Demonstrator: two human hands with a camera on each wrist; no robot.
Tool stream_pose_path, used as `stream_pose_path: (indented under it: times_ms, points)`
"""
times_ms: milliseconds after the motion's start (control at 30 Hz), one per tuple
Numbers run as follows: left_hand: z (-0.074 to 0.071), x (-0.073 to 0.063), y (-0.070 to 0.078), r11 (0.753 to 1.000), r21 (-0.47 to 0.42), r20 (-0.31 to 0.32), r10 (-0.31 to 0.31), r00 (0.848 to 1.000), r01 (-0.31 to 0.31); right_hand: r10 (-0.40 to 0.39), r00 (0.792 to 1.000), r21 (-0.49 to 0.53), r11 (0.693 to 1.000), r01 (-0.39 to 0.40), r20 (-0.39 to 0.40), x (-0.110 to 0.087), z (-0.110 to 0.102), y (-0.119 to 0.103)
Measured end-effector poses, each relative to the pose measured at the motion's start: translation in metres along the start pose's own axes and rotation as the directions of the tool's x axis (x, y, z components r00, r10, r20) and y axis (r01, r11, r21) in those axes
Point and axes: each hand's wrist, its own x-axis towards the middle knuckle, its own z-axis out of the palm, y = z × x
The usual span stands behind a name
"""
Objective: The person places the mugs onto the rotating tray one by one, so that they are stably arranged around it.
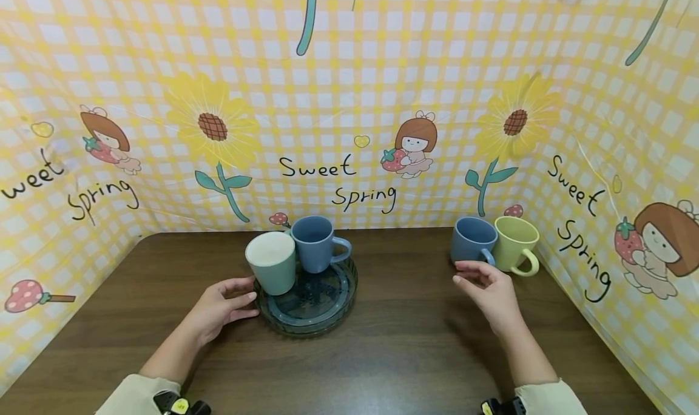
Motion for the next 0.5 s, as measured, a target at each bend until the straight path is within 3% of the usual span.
stream_pose_path:
  times_ms: [500]
  points:
    - [0.001, 0.002, -0.002, 1.000, -0.010, -0.023, 0.001, 1.000, -0.001, -0.008, 0.997, 0.010, 1.000, 0.009, -0.077, 0.000, -0.015, -0.002]
